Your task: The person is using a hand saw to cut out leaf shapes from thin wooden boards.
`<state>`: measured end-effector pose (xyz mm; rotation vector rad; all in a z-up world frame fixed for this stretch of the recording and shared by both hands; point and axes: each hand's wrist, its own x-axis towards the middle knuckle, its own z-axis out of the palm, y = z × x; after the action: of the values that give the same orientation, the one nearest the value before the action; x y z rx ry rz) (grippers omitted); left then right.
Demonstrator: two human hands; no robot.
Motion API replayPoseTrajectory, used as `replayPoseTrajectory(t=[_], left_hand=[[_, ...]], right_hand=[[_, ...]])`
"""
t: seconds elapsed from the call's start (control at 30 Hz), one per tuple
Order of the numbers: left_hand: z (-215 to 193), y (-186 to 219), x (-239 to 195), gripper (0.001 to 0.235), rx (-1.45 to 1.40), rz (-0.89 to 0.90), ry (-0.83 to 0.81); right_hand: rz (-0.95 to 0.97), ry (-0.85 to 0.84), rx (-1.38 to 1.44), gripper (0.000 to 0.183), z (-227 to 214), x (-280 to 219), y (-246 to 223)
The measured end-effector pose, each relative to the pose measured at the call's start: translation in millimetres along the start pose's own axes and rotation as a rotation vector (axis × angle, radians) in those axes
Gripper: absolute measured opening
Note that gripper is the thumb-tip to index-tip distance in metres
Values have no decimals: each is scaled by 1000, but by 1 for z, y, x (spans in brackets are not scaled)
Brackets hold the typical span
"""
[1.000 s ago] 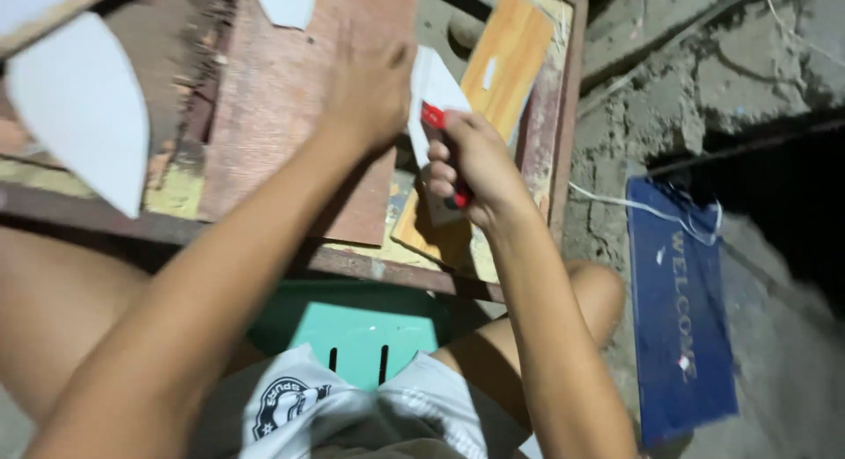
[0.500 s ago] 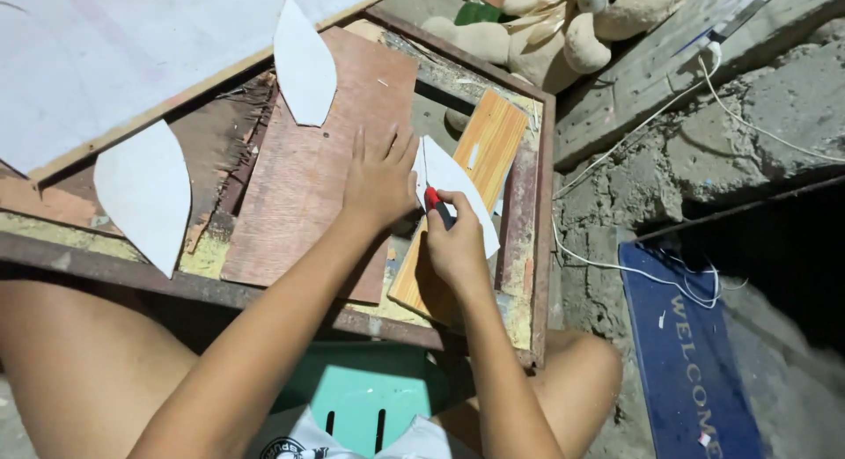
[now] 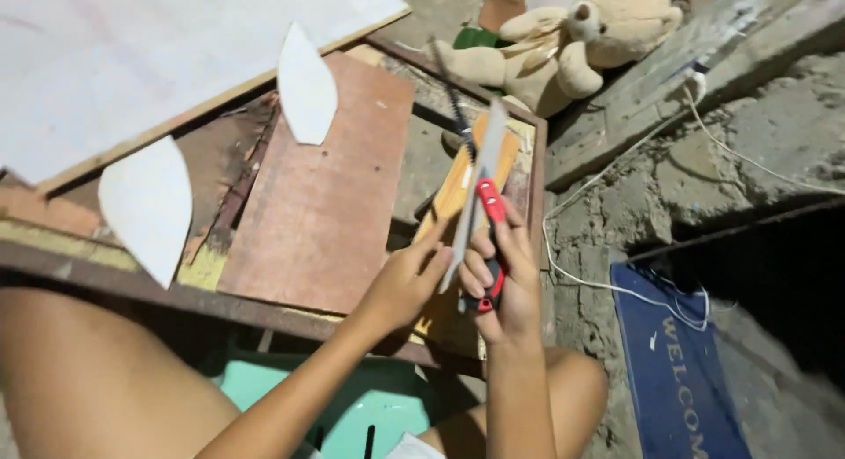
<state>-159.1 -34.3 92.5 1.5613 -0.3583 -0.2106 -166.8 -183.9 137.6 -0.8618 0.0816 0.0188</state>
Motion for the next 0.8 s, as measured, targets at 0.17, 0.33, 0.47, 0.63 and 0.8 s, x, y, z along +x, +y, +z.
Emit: replayPoseTrajectory(t=[0.17, 0.33, 0.47, 0.63, 0.8], left_hand=[[13, -8, 9, 43, -19, 48, -11], [13, -33, -1, 32, 124, -25, 52], [-3, -18, -8, 36, 169, -91, 50], [-25, -14, -37, 40, 142, -160, 53], [-50, -23, -58, 40, 142, -347, 226]], right_hand=[[-16, 19, -127, 31, 3, -7, -7], [112, 46, -365, 36, -5, -12, -34], [215, 42, -149, 29, -29, -1, -37], [108, 45, -84, 26, -106, 30, -62], [-289, 227, -240, 19, -115, 23, -149]])
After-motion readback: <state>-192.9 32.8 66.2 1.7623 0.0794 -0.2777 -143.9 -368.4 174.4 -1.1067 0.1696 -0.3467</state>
